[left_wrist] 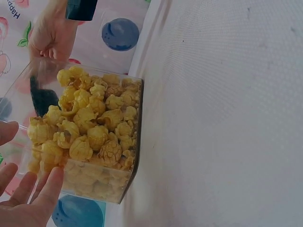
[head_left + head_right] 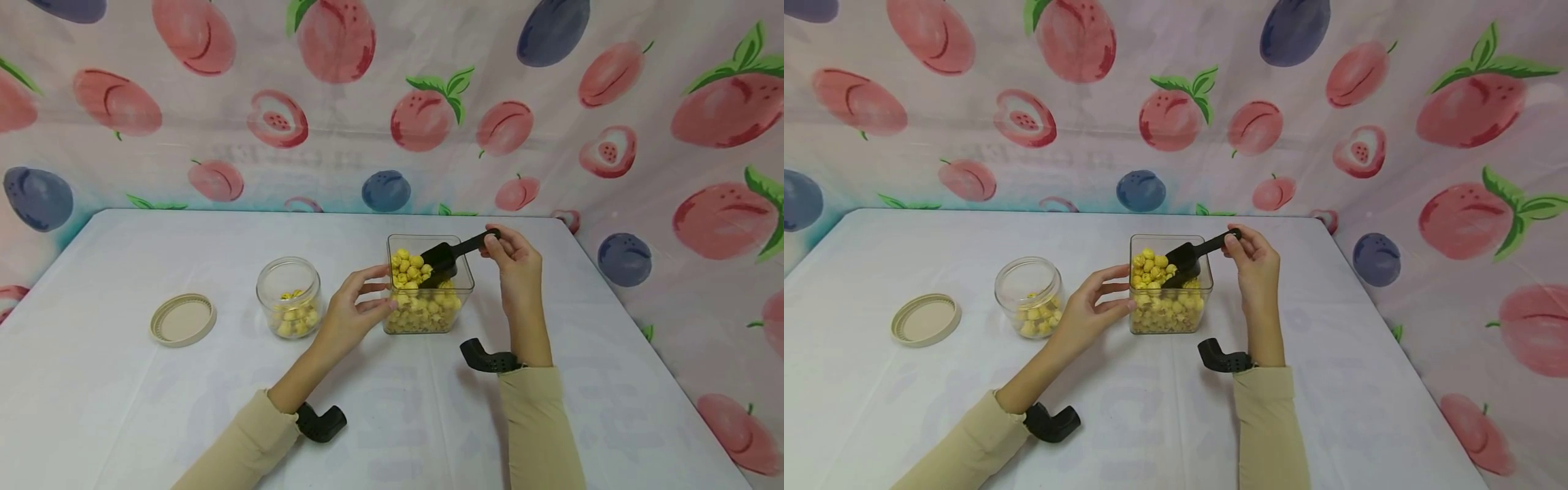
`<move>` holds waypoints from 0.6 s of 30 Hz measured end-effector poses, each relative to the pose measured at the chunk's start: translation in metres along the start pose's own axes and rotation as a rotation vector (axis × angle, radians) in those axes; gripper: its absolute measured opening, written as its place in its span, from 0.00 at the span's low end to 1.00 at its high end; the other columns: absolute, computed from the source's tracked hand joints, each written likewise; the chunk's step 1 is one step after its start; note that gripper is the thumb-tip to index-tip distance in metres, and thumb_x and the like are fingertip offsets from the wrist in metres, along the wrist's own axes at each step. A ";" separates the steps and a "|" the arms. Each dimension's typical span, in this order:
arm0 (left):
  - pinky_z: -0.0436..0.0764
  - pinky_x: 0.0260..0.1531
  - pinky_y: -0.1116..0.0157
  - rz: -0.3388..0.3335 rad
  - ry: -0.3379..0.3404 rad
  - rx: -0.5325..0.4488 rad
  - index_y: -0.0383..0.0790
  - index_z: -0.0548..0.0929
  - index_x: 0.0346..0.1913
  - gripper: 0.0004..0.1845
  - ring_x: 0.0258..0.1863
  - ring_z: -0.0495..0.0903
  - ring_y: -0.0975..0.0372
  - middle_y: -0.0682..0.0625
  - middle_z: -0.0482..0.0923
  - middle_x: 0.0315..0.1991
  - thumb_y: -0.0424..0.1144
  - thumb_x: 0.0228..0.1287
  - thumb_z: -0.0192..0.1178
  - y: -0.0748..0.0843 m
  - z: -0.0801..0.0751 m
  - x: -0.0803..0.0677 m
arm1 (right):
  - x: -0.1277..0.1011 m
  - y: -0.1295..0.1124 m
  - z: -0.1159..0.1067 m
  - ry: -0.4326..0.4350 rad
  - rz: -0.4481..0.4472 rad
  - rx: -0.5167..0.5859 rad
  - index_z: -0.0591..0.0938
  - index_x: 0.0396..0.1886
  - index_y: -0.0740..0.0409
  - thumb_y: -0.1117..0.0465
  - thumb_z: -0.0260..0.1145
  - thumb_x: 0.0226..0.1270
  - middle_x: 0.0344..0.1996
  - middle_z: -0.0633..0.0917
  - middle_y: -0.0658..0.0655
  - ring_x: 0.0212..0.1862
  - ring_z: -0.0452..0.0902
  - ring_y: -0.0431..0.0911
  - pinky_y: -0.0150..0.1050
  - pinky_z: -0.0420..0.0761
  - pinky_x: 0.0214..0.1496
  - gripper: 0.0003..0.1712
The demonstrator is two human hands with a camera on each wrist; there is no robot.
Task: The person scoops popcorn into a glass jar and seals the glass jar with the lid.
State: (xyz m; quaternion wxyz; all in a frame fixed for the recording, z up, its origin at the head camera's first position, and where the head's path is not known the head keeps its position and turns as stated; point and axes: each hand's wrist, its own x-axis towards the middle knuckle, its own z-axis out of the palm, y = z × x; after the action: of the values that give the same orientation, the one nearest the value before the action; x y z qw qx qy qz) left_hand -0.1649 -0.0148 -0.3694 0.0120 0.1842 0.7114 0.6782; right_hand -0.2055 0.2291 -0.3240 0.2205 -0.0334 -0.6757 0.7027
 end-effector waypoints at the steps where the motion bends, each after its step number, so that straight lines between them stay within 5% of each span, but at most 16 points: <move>1: 0.78 0.52 0.65 -0.001 0.000 -0.001 0.44 0.69 0.63 0.28 0.58 0.72 0.54 0.47 0.66 0.61 0.34 0.60 0.63 0.000 0.000 0.000 | 0.000 0.000 0.000 0.004 -0.006 0.011 0.78 0.48 0.70 0.67 0.62 0.64 0.23 0.83 0.42 0.26 0.78 0.34 0.26 0.79 0.40 0.15; 11: 0.78 0.52 0.65 0.005 -0.004 -0.009 0.44 0.69 0.63 0.28 0.58 0.72 0.54 0.46 0.66 0.61 0.34 0.60 0.62 0.001 0.000 0.000 | -0.002 0.000 0.000 -0.087 -0.034 -0.055 0.77 0.49 0.71 0.68 0.62 0.64 0.24 0.83 0.40 0.28 0.77 0.35 0.26 0.79 0.43 0.16; 18: 0.79 0.52 0.63 -0.001 0.000 -0.008 0.44 0.69 0.63 0.28 0.58 0.72 0.54 0.46 0.66 0.60 0.34 0.60 0.62 0.001 0.000 0.000 | -0.002 -0.001 -0.007 -0.197 -0.037 -0.007 0.82 0.40 0.56 0.65 0.67 0.59 0.24 0.84 0.44 0.28 0.77 0.37 0.26 0.79 0.41 0.09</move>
State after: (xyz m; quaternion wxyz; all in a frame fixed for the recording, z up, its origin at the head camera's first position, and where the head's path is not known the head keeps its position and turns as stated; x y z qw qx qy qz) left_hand -0.1644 -0.0147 -0.3680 0.0132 0.1837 0.7086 0.6812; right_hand -0.2007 0.2348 -0.3239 0.1658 0.0476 -0.6971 0.6959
